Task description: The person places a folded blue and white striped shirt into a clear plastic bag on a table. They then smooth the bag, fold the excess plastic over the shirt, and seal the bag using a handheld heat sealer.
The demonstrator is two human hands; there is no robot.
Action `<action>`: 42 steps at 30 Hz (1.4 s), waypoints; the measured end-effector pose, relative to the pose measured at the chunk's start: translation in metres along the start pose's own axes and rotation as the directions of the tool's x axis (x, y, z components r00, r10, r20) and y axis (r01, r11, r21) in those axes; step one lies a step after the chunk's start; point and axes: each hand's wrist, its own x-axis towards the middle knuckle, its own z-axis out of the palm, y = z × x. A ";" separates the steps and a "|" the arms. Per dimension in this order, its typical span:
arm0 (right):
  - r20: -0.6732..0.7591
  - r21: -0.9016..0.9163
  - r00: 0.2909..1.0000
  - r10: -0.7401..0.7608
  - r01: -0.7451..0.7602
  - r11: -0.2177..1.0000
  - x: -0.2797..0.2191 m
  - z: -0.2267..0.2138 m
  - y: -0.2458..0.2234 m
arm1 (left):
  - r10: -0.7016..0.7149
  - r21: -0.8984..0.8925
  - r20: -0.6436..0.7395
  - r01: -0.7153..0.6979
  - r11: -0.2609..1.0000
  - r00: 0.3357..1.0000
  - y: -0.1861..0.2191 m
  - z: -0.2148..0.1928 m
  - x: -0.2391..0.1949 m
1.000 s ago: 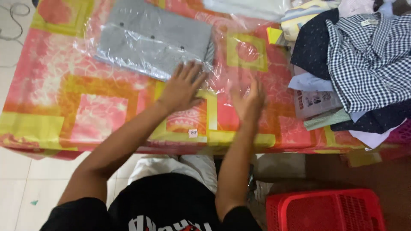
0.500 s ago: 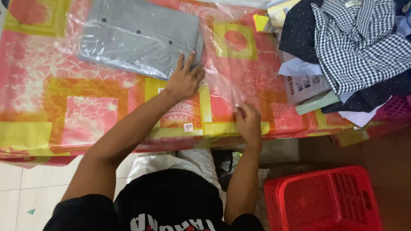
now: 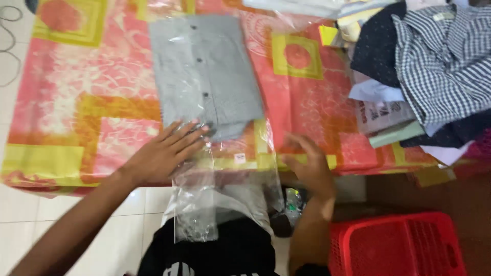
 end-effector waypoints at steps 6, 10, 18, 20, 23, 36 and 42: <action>0.304 -0.315 0.899 -0.315 0.407 0.858 0.071 0.055 0.011 | -0.219 0.171 0.029 0.211 0.962 0.975 -0.011 0.031 -0.025; 0.284 -0.477 0.890 -0.357 0.454 0.752 0.091 0.072 0.035 | -0.201 0.173 -0.040 0.205 0.963 0.979 -0.031 0.047 -0.024; 0.195 -0.609 0.940 -0.278 0.339 0.718 0.136 0.104 0.052 | -0.224 0.444 0.005 0.199 0.874 0.975 -0.125 0.071 -0.014; -0.052 -0.343 0.966 -0.254 0.222 0.913 0.139 0.107 0.037 | -0.424 0.129 0.036 0.417 0.900 0.905 -0.123 0.036 -0.003; -0.099 -0.088 0.995 -0.020 0.011 0.996 0.110 0.094 0.034 | -0.681 -0.577 -0.048 0.536 0.616 0.731 -0.065 -0.021 0.005; 0.124 0.188 0.845 0.521 -0.535 0.823 0.030 0.086 -0.001 | -0.904 -0.794 0.344 0.592 -0.135 0.255 0.005 0.013 -0.052; 0.075 0.250 0.785 0.615 -0.612 0.750 -0.024 0.074 0.020 | -0.895 -0.409 0.426 0.910 -0.061 0.131 0.039 -0.020 -0.063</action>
